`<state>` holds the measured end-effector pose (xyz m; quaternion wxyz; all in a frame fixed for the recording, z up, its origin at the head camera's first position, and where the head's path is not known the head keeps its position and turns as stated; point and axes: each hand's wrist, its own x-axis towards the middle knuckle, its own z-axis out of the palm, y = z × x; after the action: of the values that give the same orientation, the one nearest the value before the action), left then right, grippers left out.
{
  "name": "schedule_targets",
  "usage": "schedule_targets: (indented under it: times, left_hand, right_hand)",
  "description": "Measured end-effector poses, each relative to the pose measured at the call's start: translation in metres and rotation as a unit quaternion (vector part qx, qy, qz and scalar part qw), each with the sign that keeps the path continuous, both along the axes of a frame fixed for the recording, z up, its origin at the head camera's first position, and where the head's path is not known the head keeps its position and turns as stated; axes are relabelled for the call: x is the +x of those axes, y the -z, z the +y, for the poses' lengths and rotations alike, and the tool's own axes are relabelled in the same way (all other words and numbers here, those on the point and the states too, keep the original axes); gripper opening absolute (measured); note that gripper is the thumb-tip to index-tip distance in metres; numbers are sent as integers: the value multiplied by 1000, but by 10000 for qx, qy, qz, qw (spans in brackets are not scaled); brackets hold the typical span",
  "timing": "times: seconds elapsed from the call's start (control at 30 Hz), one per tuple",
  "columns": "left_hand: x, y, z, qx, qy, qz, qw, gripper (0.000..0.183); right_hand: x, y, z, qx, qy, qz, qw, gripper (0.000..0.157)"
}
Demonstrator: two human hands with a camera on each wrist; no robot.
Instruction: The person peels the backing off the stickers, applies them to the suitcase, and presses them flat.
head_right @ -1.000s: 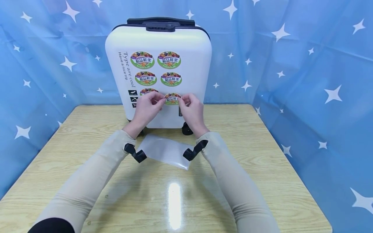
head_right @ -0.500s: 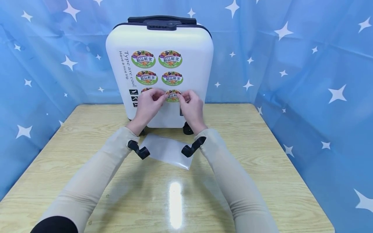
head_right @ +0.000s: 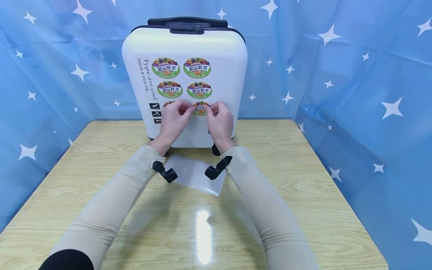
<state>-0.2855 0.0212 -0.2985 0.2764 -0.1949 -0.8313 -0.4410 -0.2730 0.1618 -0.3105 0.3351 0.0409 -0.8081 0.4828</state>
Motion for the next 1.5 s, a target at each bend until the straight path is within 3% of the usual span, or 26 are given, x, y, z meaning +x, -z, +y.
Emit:
schedule_targets:
  times: [0.47,0.83,1.1,1.5]
  left_hand:
    - [0,-3,10,-412,-745,249,9961,27]
    - [-2,-3,4,-764,-1063,597,9896,35]
    - [-3,1,0,-1008,-1164,536,9866,36]
    - [-2,13,3,-1287,-1355,472,9812,38]
  right_hand:
    - [-1,-3,-7,762,812,-24,9938,32]
    - [-1,-2,3,796,865,-332,9925,42]
    - [-1,7,10,687,1025,-661,9902,45]
    - [-1,18,5,716,975,-583,9910,48]
